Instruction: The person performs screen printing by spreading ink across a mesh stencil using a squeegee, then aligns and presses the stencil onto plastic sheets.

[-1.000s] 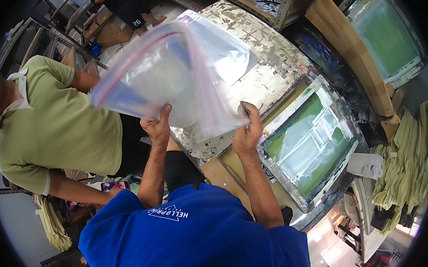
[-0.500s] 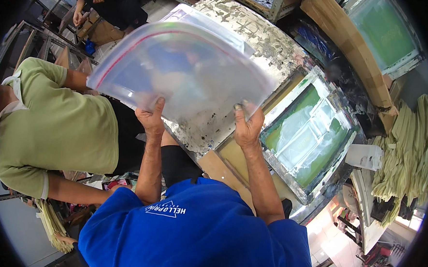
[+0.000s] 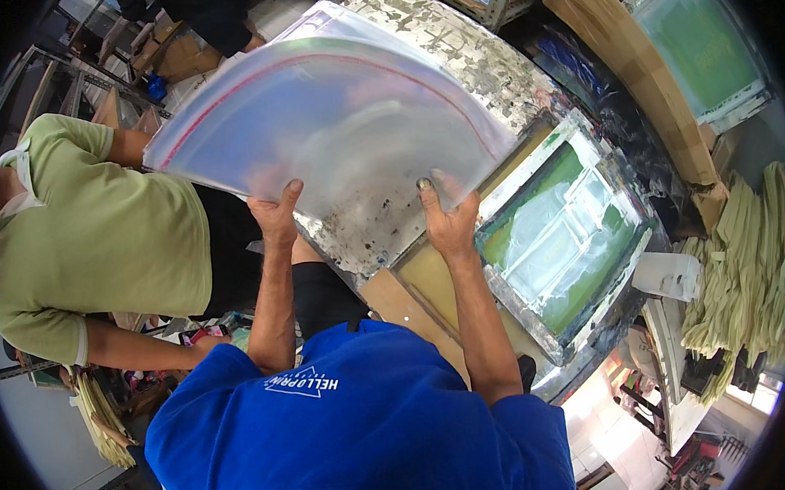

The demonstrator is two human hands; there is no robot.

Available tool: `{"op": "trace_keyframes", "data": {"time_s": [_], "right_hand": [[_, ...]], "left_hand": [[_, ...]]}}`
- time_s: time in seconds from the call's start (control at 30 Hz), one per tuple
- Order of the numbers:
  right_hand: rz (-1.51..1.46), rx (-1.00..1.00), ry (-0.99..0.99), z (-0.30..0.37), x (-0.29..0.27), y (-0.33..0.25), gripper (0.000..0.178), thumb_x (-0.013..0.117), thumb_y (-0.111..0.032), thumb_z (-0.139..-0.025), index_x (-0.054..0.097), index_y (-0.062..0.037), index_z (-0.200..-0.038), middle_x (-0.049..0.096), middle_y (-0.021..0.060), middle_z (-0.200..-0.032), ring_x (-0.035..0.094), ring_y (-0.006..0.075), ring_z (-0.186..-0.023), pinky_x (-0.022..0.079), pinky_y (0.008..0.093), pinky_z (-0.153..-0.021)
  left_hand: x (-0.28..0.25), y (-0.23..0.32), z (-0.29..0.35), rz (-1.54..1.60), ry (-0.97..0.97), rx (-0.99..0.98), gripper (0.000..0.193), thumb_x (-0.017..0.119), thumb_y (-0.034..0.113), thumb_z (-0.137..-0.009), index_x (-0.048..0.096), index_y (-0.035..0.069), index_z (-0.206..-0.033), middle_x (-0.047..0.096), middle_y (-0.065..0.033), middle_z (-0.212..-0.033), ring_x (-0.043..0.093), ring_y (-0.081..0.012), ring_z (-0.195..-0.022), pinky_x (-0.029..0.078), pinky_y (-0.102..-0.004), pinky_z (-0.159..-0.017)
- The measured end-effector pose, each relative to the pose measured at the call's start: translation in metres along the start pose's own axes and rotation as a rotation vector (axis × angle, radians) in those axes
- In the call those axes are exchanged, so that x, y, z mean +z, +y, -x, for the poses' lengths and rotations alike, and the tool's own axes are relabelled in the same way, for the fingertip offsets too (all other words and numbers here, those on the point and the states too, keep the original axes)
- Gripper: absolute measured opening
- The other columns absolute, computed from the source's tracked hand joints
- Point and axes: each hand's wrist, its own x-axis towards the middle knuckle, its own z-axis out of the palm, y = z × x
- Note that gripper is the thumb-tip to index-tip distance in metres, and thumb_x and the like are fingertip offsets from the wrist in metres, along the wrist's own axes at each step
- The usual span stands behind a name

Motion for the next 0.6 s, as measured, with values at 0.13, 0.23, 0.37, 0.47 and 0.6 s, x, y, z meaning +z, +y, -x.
{"op": "trace_keyframes", "data": {"time_s": [0.13,0.23,0.37,0.47,0.6], "right_hand": [[-0.043,-0.022,0.032,-0.005,0.009,0.008,0.024,0.071,-0.014,-0.094,0.067,0.0067,-0.105,0.071,0.0133,-0.089,0.066,0.0247,-0.082,0.052,0.0364,-0.076],[-0.033,-0.006,-0.014,-0.008,0.005,0.006,0.022,0.071,-0.013,-0.093,0.068,0.0046,-0.106,0.071,0.0132,-0.089,0.066,0.0251,-0.081,0.052,0.0364,-0.077],[-0.010,-0.037,-0.021,-0.002,0.000,0.009,0.021,0.072,-0.013,-0.092,0.068,0.0036,-0.105,0.072,0.0146,-0.091,0.066,0.0252,-0.082,0.052,0.0369,-0.077],[0.015,-0.102,0.017,-0.002,0.004,0.010,0.020,0.072,-0.012,-0.092,0.068,0.0038,-0.104,0.072,0.0155,-0.092,0.067,0.0251,-0.083,0.052,0.0371,-0.077],[0.042,-0.056,-0.021,-0.004,0.004,0.012,0.020,0.071,-0.010,-0.092,0.068,0.0041,-0.105,0.072,0.0155,-0.092,0.068,0.0256,-0.084,0.052,0.0368,-0.078]], "left_hand": [[0.005,-0.010,-0.005,0.007,0.016,-0.074,0.021,0.080,0.008,-0.087,0.074,-0.001,-0.105,0.072,-0.0038,-0.098,0.064,-0.0138,-0.091,0.051,-0.0296,-0.086],[0.005,-0.001,-0.005,0.021,0.037,-0.098,0.020,0.080,0.007,-0.087,0.074,-0.001,-0.105,0.073,-0.0048,-0.098,0.065,-0.0146,-0.090,0.051,-0.0293,-0.084],[0.005,-0.001,-0.002,-0.002,0.012,-0.117,0.022,0.081,0.009,-0.087,0.073,-0.002,-0.104,0.073,-0.0061,-0.097,0.065,-0.0152,-0.090,0.051,-0.0298,-0.084],[0.000,-0.009,0.003,-0.006,-0.043,0.010,0.025,0.082,0.012,-0.084,0.072,-0.004,-0.101,0.072,-0.0072,-0.095,0.064,-0.0160,-0.088,0.050,-0.0308,-0.082],[-0.005,-0.029,0.000,0.116,-0.008,0.005,0.032,0.085,0.013,-0.080,0.069,-0.005,-0.102,0.071,-0.0078,-0.095,0.063,-0.0170,-0.087,0.049,-0.0321,-0.082]]}}
